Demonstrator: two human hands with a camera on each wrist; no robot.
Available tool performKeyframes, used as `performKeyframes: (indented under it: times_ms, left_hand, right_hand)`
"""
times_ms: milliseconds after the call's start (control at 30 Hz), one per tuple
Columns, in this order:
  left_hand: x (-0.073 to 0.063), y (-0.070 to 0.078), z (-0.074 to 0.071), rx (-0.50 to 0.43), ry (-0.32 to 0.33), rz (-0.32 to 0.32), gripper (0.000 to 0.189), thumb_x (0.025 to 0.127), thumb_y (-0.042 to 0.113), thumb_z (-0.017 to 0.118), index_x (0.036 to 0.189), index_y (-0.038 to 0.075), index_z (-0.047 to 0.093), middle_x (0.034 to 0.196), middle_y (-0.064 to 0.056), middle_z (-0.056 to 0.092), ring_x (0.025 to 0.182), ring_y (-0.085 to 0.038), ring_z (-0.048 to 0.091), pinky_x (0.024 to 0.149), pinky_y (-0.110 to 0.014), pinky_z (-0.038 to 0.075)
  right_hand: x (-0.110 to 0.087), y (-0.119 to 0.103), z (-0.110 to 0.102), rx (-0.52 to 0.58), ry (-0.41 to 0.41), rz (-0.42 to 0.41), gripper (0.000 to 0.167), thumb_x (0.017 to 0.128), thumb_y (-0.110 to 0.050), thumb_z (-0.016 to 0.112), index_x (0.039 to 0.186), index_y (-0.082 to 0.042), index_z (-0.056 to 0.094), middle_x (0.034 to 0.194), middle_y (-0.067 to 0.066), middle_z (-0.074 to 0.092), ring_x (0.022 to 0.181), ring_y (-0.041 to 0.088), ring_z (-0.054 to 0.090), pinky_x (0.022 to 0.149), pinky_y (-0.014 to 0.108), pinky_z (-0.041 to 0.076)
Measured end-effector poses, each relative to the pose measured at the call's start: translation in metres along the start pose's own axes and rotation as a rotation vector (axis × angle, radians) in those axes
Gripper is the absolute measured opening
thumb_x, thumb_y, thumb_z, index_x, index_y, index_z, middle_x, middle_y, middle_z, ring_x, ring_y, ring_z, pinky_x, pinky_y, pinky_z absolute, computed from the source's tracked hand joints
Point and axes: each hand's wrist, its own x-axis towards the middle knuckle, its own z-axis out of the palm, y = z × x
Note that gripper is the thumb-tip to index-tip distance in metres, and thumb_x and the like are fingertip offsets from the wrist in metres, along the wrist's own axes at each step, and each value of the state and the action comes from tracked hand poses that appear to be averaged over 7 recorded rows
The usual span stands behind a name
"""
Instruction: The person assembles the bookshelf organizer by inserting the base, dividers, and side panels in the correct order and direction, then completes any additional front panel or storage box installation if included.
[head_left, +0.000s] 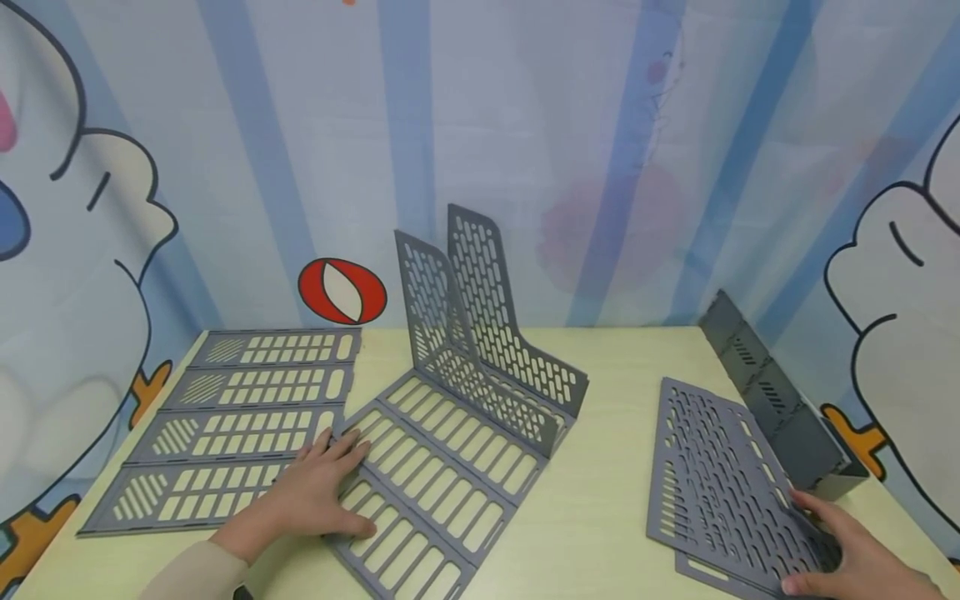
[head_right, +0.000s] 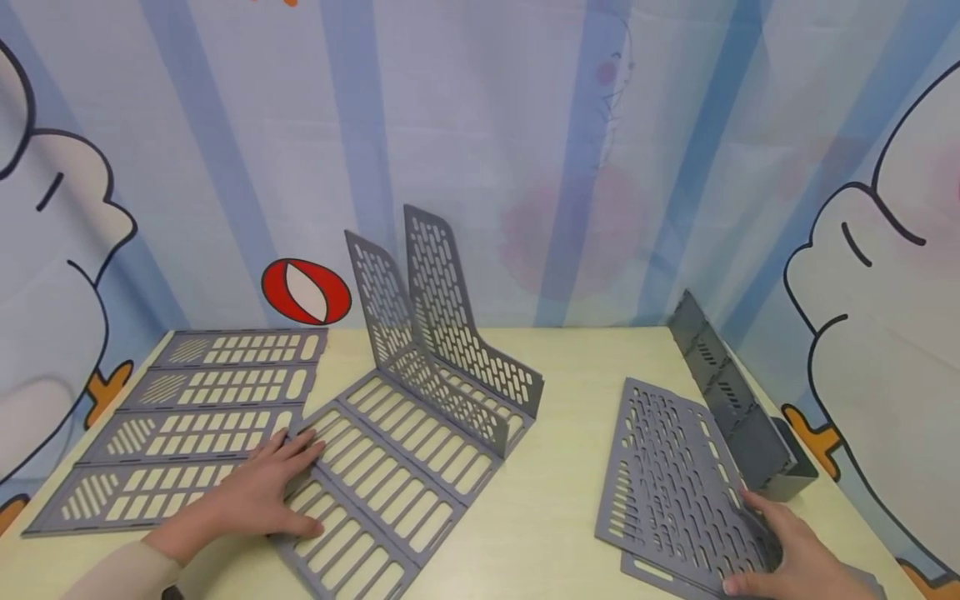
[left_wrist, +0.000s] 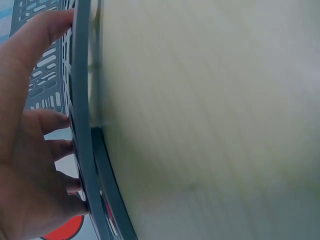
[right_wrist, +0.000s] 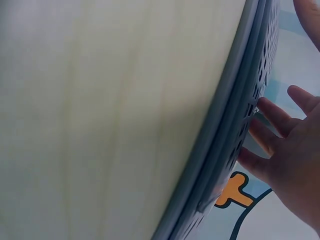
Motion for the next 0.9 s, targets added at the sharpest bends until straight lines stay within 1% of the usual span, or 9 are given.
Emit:
performKeyframes:
  times_ms: [100,200,267,433,500,600,667,833,900]
  left_hand:
    - [0.004,0.002,0.001,0.002,-0.003,-0.002,0.105,0.069,0.063,0.075,0.148,0.004,0.037,0.155,-0.023,0.026,0.138,-0.058,0.012,0.102,-0.077,0.013]
    - [0.008,0.003,0.002,0.009,-0.002,-0.007,0.106,0.069,0.064,0.074,0.148,0.004,0.037,0.156,-0.022,0.025,0.139,-0.057,0.012,0.103,-0.077,0.012]
    - [0.011,0.004,0.003,0.004,0.0,-0.003,0.106,0.069,0.063,0.074,0.148,0.004,0.036,0.156,-0.023,0.025,0.139,-0.057,0.011,0.103,-0.076,0.013]
    - [0.017,0.007,0.005,-0.003,0.002,0.005,0.106,0.069,0.061,0.075,0.148,0.003,0.037,0.155,-0.023,0.025,0.139,-0.057,0.01,0.104,-0.075,0.014]
    - [0.018,0.008,0.004,0.001,-0.001,0.001,0.106,0.069,0.061,0.075,0.148,0.003,0.037,0.155,-0.023,0.025,0.14,-0.056,0.01,0.104,-0.075,0.014]
    - [0.02,0.009,0.004,0.005,-0.005,-0.006,0.106,0.069,0.062,0.075,0.148,0.004,0.037,0.156,-0.022,0.024,0.14,-0.055,0.01,0.105,-0.074,0.013]
    - [0.02,0.009,0.004,0.004,-0.007,-0.007,0.106,0.069,0.061,0.076,0.148,0.003,0.036,0.156,-0.022,0.024,0.14,-0.055,0.009,0.105,-0.074,0.013]
    - [0.02,0.01,0.003,0.01,-0.012,-0.01,0.106,0.069,0.061,0.075,0.148,0.004,0.036,0.156,-0.022,0.023,0.141,-0.054,0.009,0.105,-0.074,0.012]
    - [0.02,0.01,0.003,0.01,-0.014,-0.011,0.106,0.069,0.062,0.075,0.148,0.004,0.036,0.156,-0.022,0.023,0.141,-0.054,0.009,0.106,-0.074,0.012]
  right_hand:
    - [0.002,0.001,0.001,-0.038,0.018,-0.016,0.107,0.085,-0.048,0.071,0.144,0.017,0.009,0.13,0.045,0.028,0.108,0.05,0.048,0.086,0.061,0.045]
    - [0.002,0.0,0.003,-0.075,0.042,-0.038,0.107,0.081,-0.044,0.075,0.144,0.016,0.013,0.129,0.043,0.032,0.106,0.044,0.051,0.086,0.061,0.046]
    - [0.002,-0.001,0.003,-0.107,0.062,-0.051,0.11,0.077,-0.045,0.078,0.143,0.017,0.016,0.128,0.043,0.034,0.105,0.045,0.051,0.086,0.061,0.045]
    - [0.001,-0.003,0.002,-0.149,0.077,-0.016,0.113,0.073,-0.049,0.08,0.143,0.016,0.019,0.125,0.041,0.038,0.104,0.046,0.05,0.084,0.06,0.046]
    - [0.0,-0.004,0.002,-0.159,0.083,0.002,0.115,0.07,-0.052,0.081,0.143,0.014,0.021,0.123,0.04,0.039,0.102,0.044,0.05,0.082,0.059,0.046]
    - [0.001,-0.006,0.001,-0.18,0.093,0.013,0.119,0.063,-0.055,0.083,0.142,0.014,0.025,0.12,0.037,0.044,0.1,0.043,0.052,0.081,0.056,0.048]
    - [0.001,-0.008,0.0,-0.198,0.099,0.021,0.122,0.059,-0.056,0.084,0.141,0.013,0.027,0.12,0.038,0.045,0.1,0.047,0.052,0.08,0.057,0.049]
    - [0.006,-0.008,-0.004,-0.181,0.087,0.014,0.118,0.062,-0.054,0.083,0.14,0.015,0.028,0.115,0.033,0.052,0.095,0.041,0.057,0.078,0.052,0.051]
    - [0.01,-0.005,-0.004,-0.151,0.074,0.034,0.117,0.063,-0.052,0.083,0.14,0.015,0.028,0.112,0.03,0.055,0.093,0.036,0.058,0.077,0.051,0.051]
